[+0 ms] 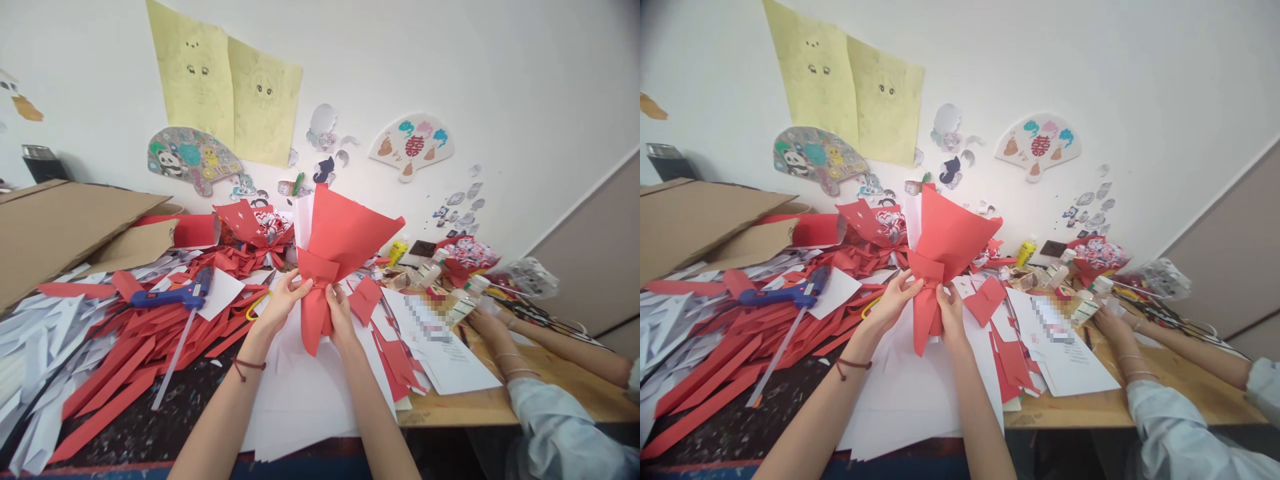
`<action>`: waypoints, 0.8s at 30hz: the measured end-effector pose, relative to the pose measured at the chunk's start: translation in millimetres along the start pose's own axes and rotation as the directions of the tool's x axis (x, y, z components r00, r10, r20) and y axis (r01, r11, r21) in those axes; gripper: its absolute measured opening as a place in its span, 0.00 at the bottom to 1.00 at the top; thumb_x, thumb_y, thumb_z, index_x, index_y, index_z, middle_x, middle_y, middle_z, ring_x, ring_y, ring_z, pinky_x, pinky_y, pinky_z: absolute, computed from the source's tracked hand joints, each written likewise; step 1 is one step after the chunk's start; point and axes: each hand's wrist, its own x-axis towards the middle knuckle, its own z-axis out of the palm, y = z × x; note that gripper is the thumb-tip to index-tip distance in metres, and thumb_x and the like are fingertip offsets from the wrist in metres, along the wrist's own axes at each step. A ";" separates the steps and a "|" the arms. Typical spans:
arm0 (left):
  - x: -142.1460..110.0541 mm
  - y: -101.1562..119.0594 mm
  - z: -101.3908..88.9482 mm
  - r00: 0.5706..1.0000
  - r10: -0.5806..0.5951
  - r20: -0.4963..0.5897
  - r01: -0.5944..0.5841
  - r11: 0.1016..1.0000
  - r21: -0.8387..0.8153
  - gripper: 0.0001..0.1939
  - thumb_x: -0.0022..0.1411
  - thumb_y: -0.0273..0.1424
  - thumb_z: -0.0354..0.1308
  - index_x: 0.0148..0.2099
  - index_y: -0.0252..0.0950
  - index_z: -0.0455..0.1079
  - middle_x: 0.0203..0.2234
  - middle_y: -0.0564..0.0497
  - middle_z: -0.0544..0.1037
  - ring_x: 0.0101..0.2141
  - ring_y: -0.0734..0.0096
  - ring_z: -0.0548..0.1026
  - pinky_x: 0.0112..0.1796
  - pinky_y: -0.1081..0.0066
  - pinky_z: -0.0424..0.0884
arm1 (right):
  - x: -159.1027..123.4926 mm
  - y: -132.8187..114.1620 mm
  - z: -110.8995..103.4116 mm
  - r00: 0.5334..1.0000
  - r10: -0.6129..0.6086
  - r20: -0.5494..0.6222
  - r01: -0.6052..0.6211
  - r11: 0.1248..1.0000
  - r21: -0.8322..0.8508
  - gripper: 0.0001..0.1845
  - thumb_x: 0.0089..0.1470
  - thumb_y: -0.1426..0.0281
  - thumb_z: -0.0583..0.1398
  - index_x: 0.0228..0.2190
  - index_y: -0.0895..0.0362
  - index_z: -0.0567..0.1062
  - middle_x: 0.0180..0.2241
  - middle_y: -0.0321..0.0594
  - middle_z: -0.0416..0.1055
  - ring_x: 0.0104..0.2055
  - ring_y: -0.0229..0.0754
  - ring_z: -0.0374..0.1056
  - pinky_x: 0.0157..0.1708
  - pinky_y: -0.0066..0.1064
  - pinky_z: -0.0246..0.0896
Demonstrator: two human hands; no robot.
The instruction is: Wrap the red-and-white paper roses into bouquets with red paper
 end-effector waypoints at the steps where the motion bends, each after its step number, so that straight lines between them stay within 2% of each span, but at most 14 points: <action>1: 0.0 0.0 -0.6 1.000 -0.005 -0.001 0.005 1.000 -0.001 0.30 0.56 0.39 0.66 0.58 0.37 0.66 0.47 0.42 0.79 0.44 0.58 0.78 0.47 0.61 0.71 | -0.2 -0.5 0.7 1.000 0.003 0.001 -0.003 1.000 0.000 0.21 0.49 0.54 0.67 0.38 0.54 0.70 0.41 0.42 0.77 0.43 0.45 0.74 0.41 0.32 0.69; 8: -1.1 -0.8 -5.5 0.999 -0.034 0.003 0.034 0.999 -0.009 0.26 0.57 0.38 0.65 0.56 0.37 0.66 0.42 0.43 0.81 0.40 0.60 0.79 0.45 0.62 0.71 | 0.4 -0.4 2.3 1.000 0.017 0.011 -0.017 1.000 -0.002 0.24 0.48 0.54 0.68 0.41 0.54 0.70 0.41 0.42 0.77 0.45 0.46 0.74 0.41 0.32 0.70; 14: -1.0 -0.2 -4.9 0.999 -0.039 0.012 0.039 0.999 -0.007 0.29 0.56 0.39 0.66 0.57 0.37 0.66 0.42 0.42 0.81 0.41 0.59 0.79 0.45 0.61 0.71 | 0.9 3.6 -0.1 1.000 0.016 -0.012 -0.016 1.000 -0.006 0.25 0.48 0.54 0.67 0.43 0.54 0.70 0.43 0.42 0.76 0.44 0.45 0.74 0.39 0.31 0.70; 19: 0.1 -1.1 -2.3 0.999 -0.017 0.033 0.017 1.000 0.005 0.29 0.56 0.40 0.65 0.58 0.38 0.66 0.47 0.42 0.79 0.45 0.57 0.78 0.47 0.61 0.72 | 1.9 4.3 -0.1 0.999 0.002 -0.034 -0.001 1.000 0.027 0.23 0.48 0.54 0.67 0.41 0.53 0.71 0.43 0.41 0.76 0.41 0.44 0.75 0.39 0.32 0.71; 24: -0.2 -3.0 0.7 0.999 0.001 -0.037 0.001 0.997 0.073 0.25 0.52 0.36 0.69 0.52 0.35 0.70 0.45 0.42 0.80 0.41 0.59 0.79 0.43 0.63 0.73 | 0.4 4.5 0.7 1.000 0.005 0.013 -0.005 0.999 0.032 0.24 0.48 0.57 0.69 0.41 0.53 0.68 0.37 0.40 0.77 0.40 0.45 0.75 0.39 0.34 0.72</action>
